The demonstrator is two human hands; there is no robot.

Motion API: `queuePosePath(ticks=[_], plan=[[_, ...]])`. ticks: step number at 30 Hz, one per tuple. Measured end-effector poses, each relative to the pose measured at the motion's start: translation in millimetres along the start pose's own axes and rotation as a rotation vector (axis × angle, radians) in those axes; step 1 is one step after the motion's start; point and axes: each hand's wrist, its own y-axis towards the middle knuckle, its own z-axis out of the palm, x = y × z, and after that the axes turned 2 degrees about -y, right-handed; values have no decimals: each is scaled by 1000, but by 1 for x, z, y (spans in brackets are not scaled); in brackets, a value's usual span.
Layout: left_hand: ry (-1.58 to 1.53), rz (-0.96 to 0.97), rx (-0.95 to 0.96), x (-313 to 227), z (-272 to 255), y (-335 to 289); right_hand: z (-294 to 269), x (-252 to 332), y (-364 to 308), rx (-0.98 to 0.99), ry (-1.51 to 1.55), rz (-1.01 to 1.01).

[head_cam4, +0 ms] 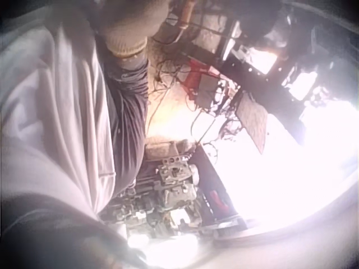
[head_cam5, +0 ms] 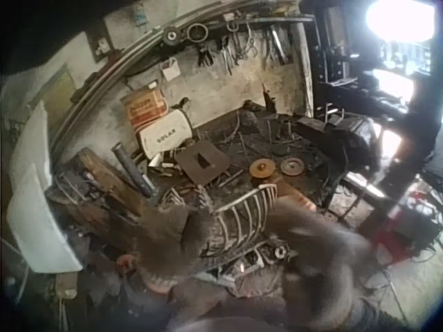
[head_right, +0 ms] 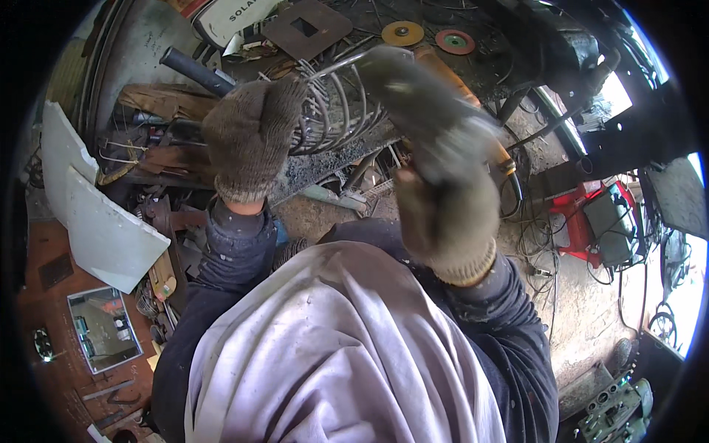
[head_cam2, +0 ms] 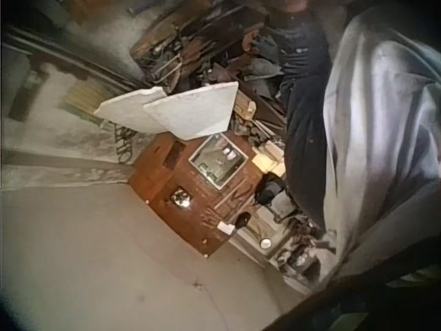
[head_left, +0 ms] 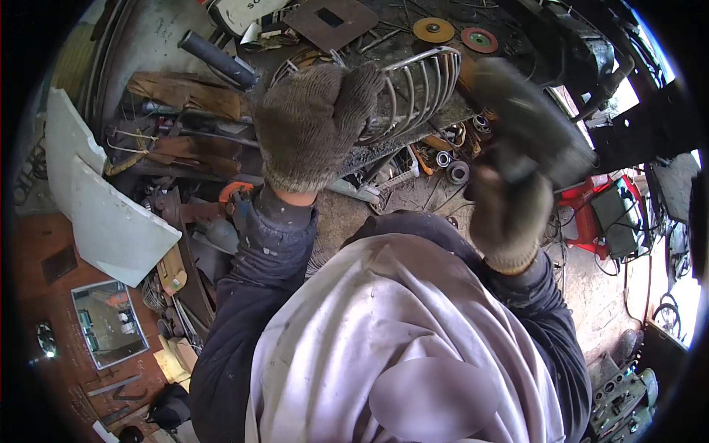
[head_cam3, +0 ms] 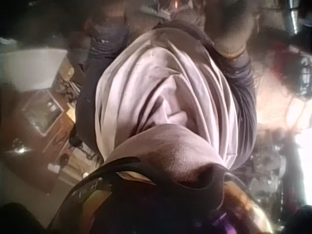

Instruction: The person hammers a metal cage structure on a workbench and then uses an angle grinder to smooth the metal surface.

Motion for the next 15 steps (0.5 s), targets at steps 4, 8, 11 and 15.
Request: queuePosePath(ticks=[4,8,11,15], plan=[[32,5,20,2,4,0,0,3,-3,-38,80,114],[-1,32,12,-1,5,7,3,-3,5,186,-511,-29],[-31,-127,142,0,-1,-9,4,-1,9,126,-328,91],[-46,-52,33,10,2,4,-3,-15,-1,-52,-215,54]])
